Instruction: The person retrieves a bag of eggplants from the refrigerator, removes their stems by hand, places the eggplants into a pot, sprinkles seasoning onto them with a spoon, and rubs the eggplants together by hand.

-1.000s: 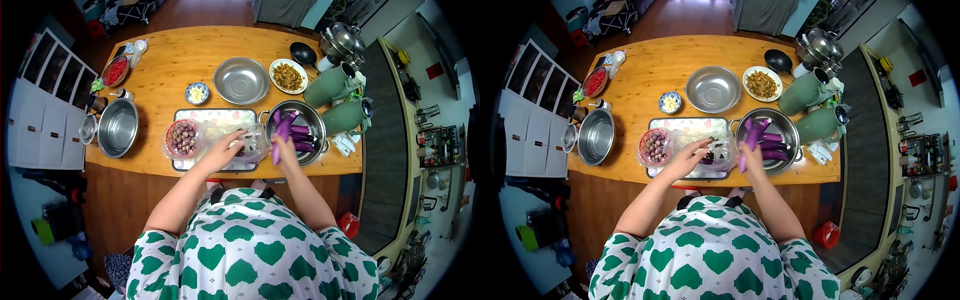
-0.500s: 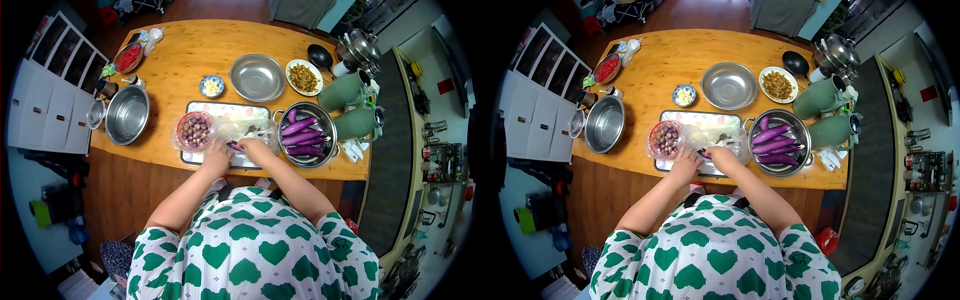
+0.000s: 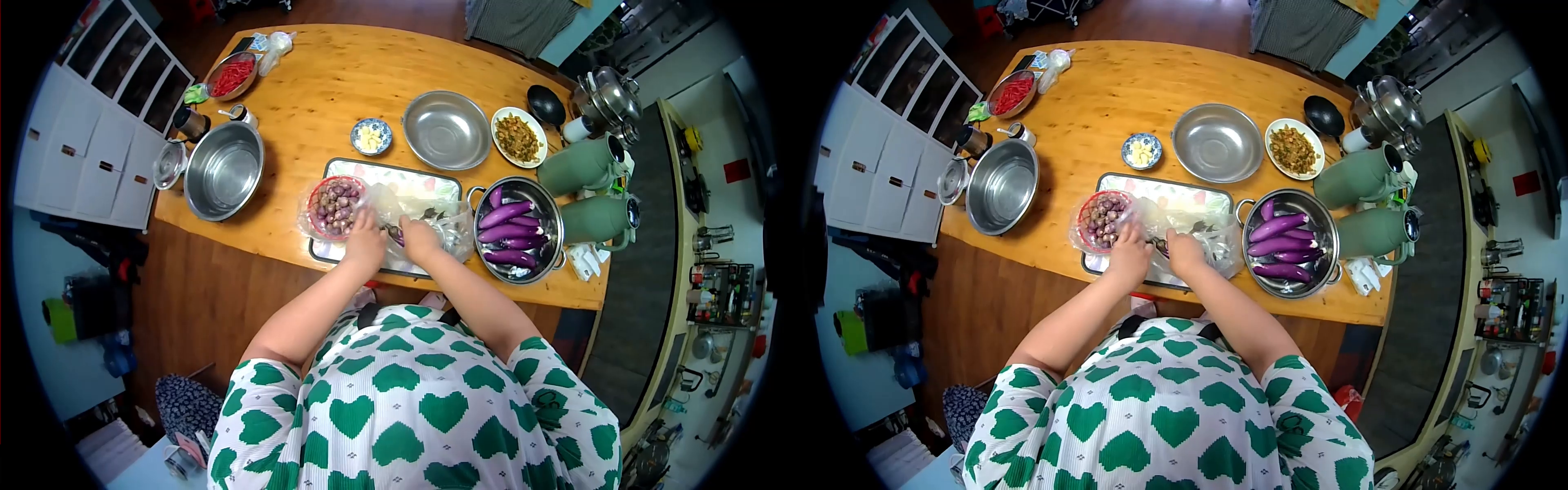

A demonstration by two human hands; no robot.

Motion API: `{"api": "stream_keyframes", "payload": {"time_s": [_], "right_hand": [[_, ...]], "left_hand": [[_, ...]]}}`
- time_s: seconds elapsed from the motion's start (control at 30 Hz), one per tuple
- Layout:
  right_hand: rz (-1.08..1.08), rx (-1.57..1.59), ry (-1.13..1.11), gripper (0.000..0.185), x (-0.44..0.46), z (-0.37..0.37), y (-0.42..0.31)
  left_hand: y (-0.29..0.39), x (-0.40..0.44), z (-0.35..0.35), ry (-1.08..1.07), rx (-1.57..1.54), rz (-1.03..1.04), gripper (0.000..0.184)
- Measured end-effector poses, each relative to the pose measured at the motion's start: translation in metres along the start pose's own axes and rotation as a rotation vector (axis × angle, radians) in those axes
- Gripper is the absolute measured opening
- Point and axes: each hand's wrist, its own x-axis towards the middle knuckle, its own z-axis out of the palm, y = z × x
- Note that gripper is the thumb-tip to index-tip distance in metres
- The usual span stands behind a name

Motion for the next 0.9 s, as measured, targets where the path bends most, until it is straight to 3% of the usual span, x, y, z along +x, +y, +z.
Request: {"api": "stream_keyframes", "payload": {"time_s": [0.1,0.2,0.3,0.37,0.43,0.47,0.5,0.53,0.6,0.63,0.8,0.9], "right_hand": [[0.042,0.053,-0.029,0.034,-0.013,-0.027,0.004],[0.106,0.169,-0.032,0.037,-0.035,-0.070,0.005],[0.075,0.318,0.094,0.042,-0.063,-0.108,0.017],[0.064,0.692,0.178,0.044,-0.074,-0.107,0.040],[0.110,1.003,0.274,0.044,-0.086,-0.120,0.042],[0.087,0.916,0.345,0.039,-0.089,-0.123,0.046],[0.090,1.089,0.367,0.037,-0.094,-0.131,0.042],[0.092,1.265,0.388,0.035,-0.099,-0.140,0.035],[0.096,1.269,0.408,0.033,-0.101,-0.149,0.036],[0.095,1.273,0.413,0.033,-0.101,-0.150,0.036],[0.079,1.036,0.635,0.033,-0.092,-0.138,0.061],[0.110,1.077,0.757,0.033,-0.091,-0.142,0.070]], "left_hand": [[-0.002,0.008,-0.016,-0.225,0.151,-0.066,0.042],[0.001,0.013,-0.022,-0.301,0.184,-0.018,0.042],[0.000,0.020,0.000,-0.222,0.162,-0.005,0.041],[-0.004,0.022,0.022,-0.153,0.176,0.007,0.042],[0.001,0.012,-0.036,-0.185,0.165,0.043,0.053],[0.003,0.005,-0.062,-0.203,0.159,0.061,0.059],[0.003,0.005,-0.070,-0.180,0.097,0.082,0.080],[0.004,0.004,-0.075,-0.088,-0.019,0.096,0.079],[0.006,-0.003,-0.083,0.092,-0.253,0.117,0.077],[0.008,-0.007,-0.102,0.026,-0.289,0.138,0.073],[0.014,0.001,-0.058,-0.194,0.018,0.169,0.073],[0.018,0.005,-0.031,-0.261,0.189,0.173,0.078]]}}
